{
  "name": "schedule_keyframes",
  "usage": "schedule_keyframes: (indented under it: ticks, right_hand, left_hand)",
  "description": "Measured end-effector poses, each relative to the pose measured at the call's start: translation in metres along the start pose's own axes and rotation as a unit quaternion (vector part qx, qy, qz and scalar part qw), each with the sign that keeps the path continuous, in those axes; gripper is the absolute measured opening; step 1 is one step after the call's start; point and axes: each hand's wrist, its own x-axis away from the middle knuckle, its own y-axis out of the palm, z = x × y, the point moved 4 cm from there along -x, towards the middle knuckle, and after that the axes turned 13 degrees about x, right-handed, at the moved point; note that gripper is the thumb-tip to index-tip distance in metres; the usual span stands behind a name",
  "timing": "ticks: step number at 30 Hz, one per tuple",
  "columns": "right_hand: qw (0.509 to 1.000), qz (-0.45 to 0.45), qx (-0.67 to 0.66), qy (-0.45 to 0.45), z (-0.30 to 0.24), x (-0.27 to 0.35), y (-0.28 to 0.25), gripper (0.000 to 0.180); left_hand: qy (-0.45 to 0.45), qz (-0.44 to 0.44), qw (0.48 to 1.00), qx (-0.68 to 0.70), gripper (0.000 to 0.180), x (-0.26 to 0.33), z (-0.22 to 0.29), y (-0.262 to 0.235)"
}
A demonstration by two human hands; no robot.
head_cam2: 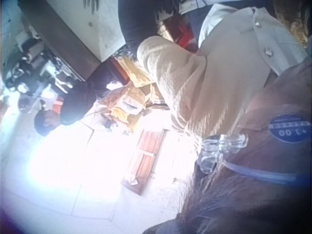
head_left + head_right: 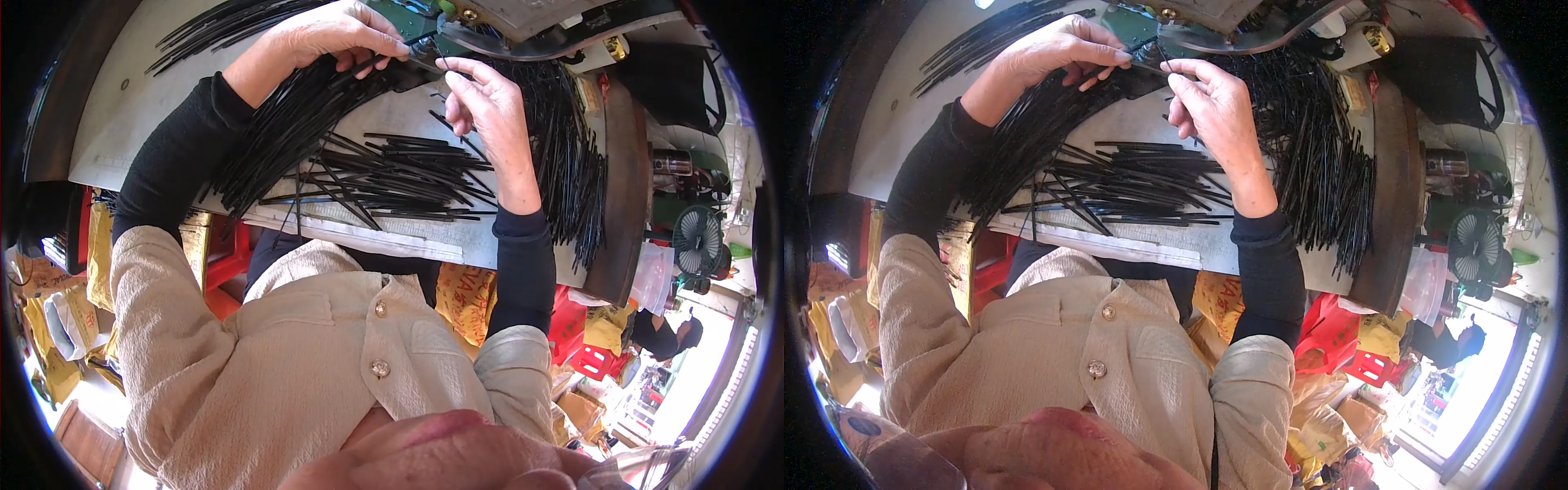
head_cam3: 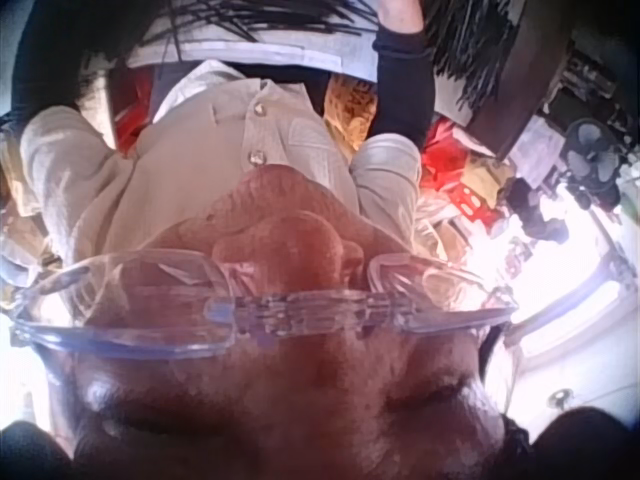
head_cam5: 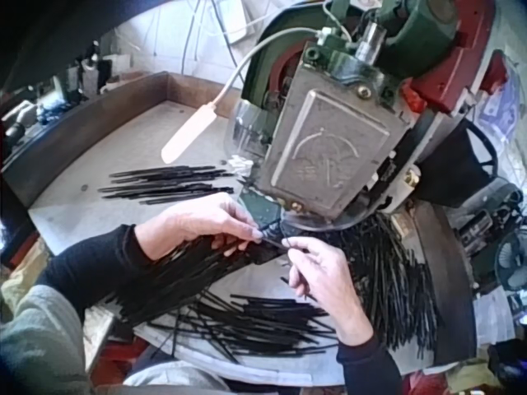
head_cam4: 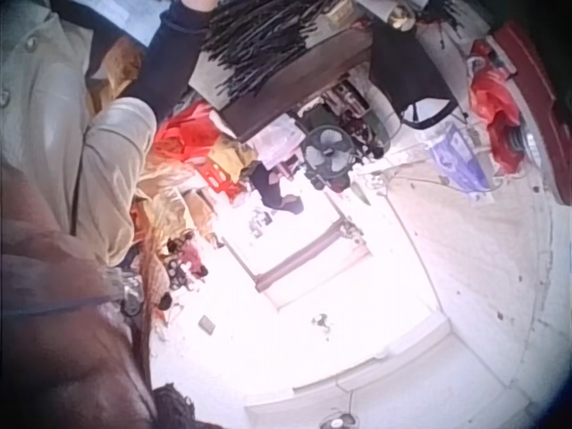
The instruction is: Manually aligning and processing bundles of black plastic zip ties using a machine.
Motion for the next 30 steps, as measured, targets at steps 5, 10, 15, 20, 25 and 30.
schedule_keyframes:
  ticks: [5, 10, 15, 20, 25, 30]
  right_hand:
    - [1.0, -0.005, -0.005, 0.007, 0.001, -0.003, 0.0, 0.023]
    - [1.0, -0.003, -0.006, -0.002, 0.002, -0.002, 0.0, 0.023]
    - [1.0, -0.003, -0.011, -0.008, 0.001, -0.001, -0.002, 0.023]
    - [1.0, -0.014, -0.012, -0.004, 0.004, -0.001, 0.001, 0.022]
    - [1.0, -0.003, -0.012, -0.004, 0.001, 0.001, 0.002, 0.023]
    - [1.0, 0.006, -0.022, -0.013, -0.001, 0.002, 0.001, 0.024]
  left_hand:
    - [0.003, -0.005, 1.0, 0.01, 0.03, -0.001, 0.001, 0.0]
    - [0.006, -0.005, 1.0, 0.003, 0.03, 0.0, 0.001, -0.001]
    - [0.009, 0.002, 1.0, -0.011, 0.031, 0.004, 0.008, 0.0]
    - [0.002, -0.008, 1.0, 0.024, 0.03, 0.002, 0.001, -0.001]
    - [0.008, -0.016, 0.999, 0.027, 0.03, 0.001, -0.002, -0.002]
    - [0.006, -0.001, 1.0, 0.022, 0.031, 0.004, 0.006, 0.001]
